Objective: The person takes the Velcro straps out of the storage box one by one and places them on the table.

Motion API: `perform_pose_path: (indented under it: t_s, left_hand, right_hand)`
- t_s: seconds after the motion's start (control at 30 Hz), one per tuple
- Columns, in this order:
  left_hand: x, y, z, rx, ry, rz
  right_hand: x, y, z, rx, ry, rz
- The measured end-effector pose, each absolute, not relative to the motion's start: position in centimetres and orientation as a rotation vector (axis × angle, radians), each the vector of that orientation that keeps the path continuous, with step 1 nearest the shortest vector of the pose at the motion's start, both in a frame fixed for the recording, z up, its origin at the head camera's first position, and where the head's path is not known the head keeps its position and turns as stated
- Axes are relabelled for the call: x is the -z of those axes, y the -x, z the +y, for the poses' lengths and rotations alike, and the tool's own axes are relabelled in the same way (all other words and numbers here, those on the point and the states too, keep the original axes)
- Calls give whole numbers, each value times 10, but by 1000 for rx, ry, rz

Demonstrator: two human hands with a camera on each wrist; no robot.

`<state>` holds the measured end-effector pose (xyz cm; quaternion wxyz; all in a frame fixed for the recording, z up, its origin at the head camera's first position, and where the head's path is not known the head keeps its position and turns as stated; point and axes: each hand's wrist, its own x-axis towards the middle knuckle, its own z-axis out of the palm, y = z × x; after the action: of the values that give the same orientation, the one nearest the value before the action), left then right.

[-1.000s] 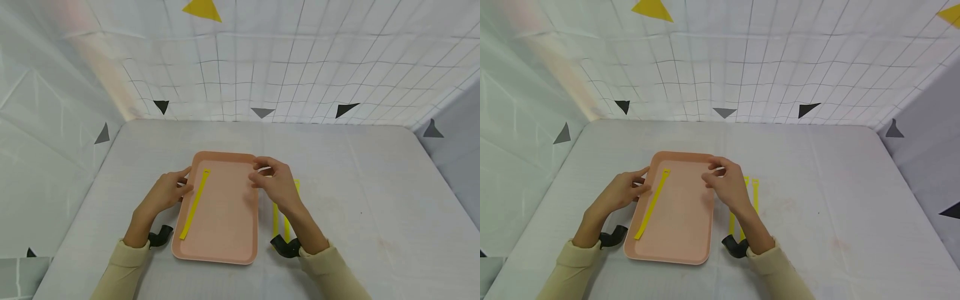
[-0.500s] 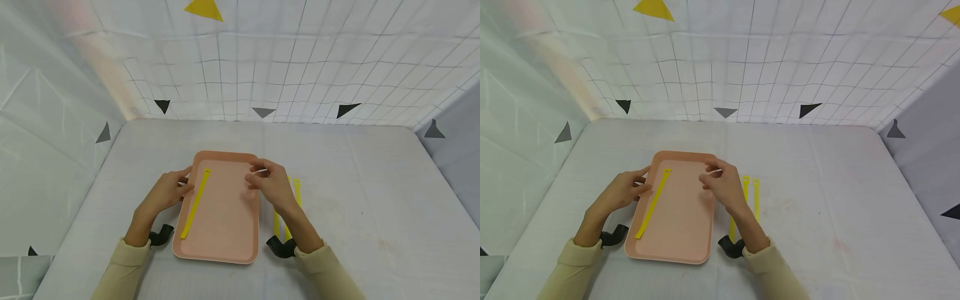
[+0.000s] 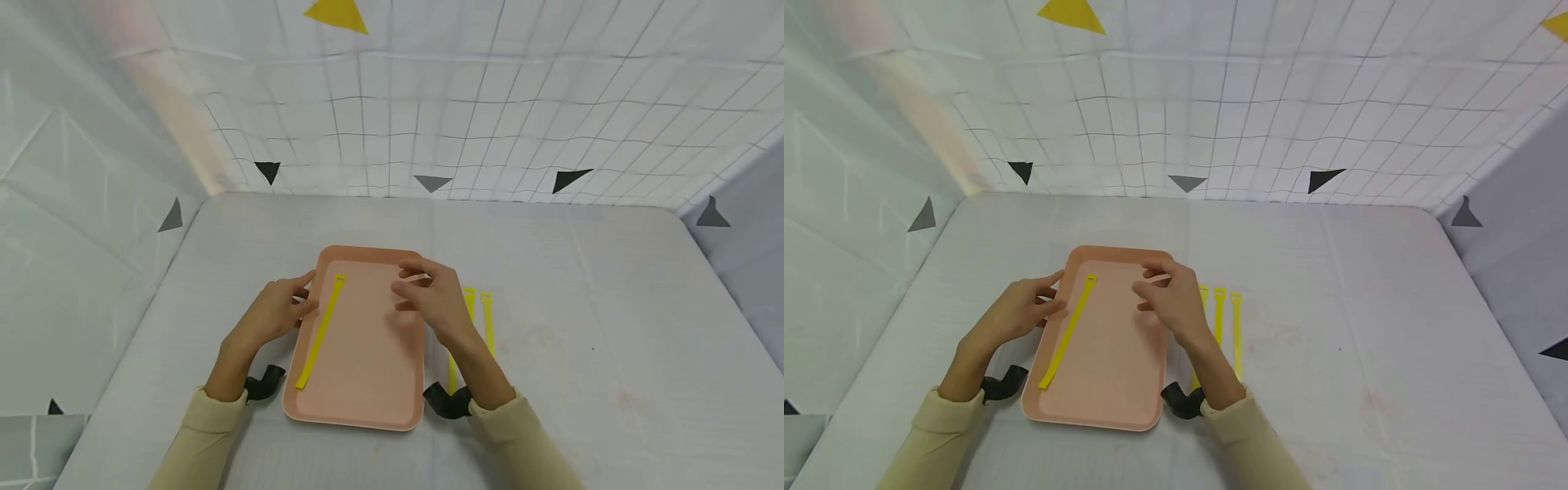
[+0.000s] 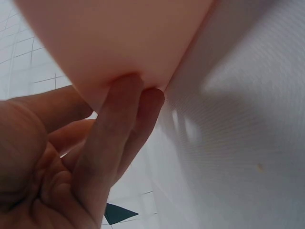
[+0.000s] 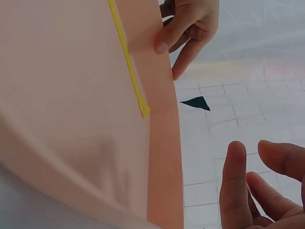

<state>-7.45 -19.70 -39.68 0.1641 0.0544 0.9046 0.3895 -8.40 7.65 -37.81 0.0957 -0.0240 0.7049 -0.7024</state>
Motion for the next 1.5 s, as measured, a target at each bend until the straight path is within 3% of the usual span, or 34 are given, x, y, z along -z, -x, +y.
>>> perform_pose_path:
  t_s: [1.5]
  left_hand:
    - [395, 75, -197, -1071, -162, 2593]
  right_hand:
    - [372, 88, 45, 1962, 203, 2150]
